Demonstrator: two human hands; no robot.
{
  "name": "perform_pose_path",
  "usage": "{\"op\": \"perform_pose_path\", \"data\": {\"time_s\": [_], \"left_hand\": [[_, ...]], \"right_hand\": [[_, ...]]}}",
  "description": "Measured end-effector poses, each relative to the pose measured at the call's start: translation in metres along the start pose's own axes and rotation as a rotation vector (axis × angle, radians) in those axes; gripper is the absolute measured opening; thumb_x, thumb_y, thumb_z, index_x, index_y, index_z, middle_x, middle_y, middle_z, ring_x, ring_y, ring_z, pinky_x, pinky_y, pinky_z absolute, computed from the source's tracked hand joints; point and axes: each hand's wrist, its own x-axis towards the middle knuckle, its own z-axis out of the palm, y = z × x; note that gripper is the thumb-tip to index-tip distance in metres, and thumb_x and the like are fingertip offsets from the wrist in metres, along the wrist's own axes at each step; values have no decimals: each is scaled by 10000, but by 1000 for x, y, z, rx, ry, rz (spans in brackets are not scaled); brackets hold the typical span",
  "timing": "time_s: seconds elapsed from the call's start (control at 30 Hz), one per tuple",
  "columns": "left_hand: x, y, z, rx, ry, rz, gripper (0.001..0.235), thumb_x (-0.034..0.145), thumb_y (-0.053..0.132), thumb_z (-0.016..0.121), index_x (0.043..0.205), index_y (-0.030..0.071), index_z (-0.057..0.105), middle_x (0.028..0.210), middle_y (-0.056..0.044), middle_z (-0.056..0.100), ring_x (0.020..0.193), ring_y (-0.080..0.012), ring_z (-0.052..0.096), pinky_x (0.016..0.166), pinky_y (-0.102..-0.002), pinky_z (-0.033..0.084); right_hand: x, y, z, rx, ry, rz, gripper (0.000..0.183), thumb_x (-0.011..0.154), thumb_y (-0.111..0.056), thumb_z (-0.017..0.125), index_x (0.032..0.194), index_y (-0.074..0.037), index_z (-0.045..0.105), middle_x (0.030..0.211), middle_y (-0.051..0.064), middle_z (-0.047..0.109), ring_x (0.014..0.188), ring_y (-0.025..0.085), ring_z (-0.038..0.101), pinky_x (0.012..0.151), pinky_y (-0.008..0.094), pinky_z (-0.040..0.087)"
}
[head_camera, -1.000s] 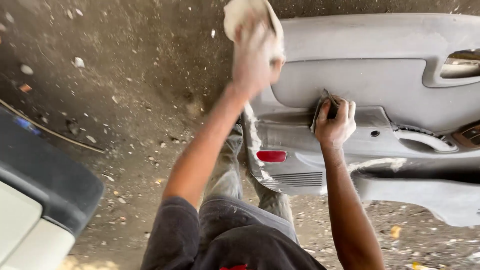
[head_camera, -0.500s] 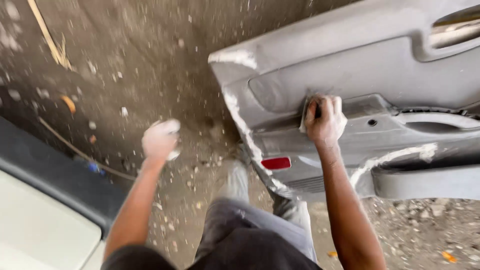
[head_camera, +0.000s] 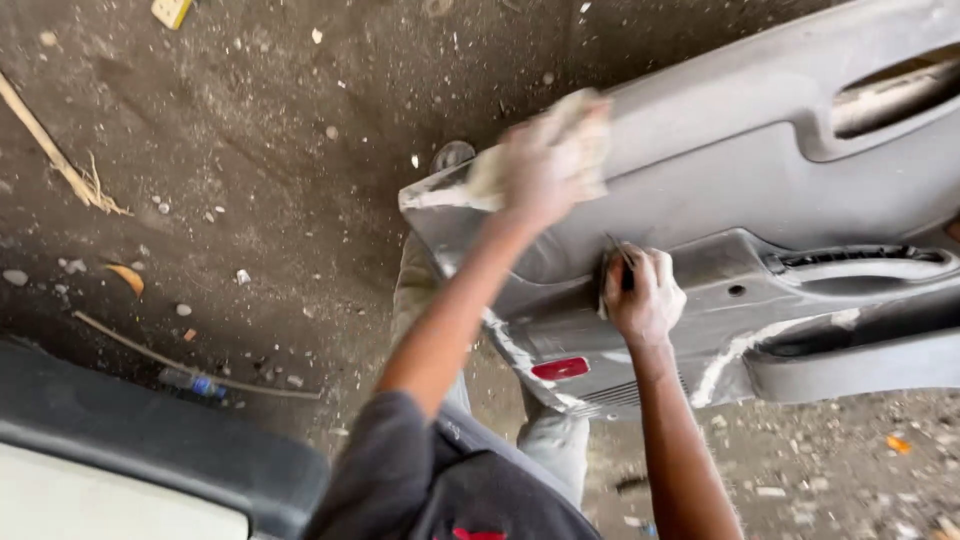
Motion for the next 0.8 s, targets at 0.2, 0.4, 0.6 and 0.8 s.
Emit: {"op": "perform_pose_path", "data": {"time_s": [0.2, 0.4, 0.6, 0.8], "left_hand": [[95, 84, 25, -24, 311, 103, 733, 793, 285, 621, 1488, 280, 387, 1499, -174, 432, 1296, -420, 486, 1116, -676, 478], [-23, -59, -140, 848, -259, 408, 255, 1040, 28, 684, 1290, 30, 633, 1214, -102, 637, 993, -210, 647, 797, -355, 633], [-150, -220, -236, 161, -853, -524, 579, 745, -21, 717, 1312, 47, 616, 1242, -188, 653, 1049, -339, 672, 939, -462, 542], [-51, -118, -179, -218, -702, -741, 239, 982, 184, 685, 1181, 52, 702, 1083, -169, 744, 1053, -307, 717, 924, -454, 556]], "right_hand": [[21, -9, 6, -40, -45, -4, 158, 1024, -185, 705, 1144, -86, 681, 1036, 114, 691, 827, 322, 705, 698, 419, 591], [21, -1, 11, -98, -87, 16, 135, 1061, -135, 688, 1140, -26, 676, 1005, 129, 714, 819, 272, 712, 660, 343, 583], [44, -18, 7, -127, -56, -17, 122, 1068, -111, 662, 1141, -14, 671, 1004, 112, 712, 858, 270, 711, 710, 357, 592], [28, 1, 10, -109, -94, 58, 131, 1041, -132, 693, 1126, -33, 684, 1020, 117, 730, 813, 230, 725, 676, 314, 599]]}}
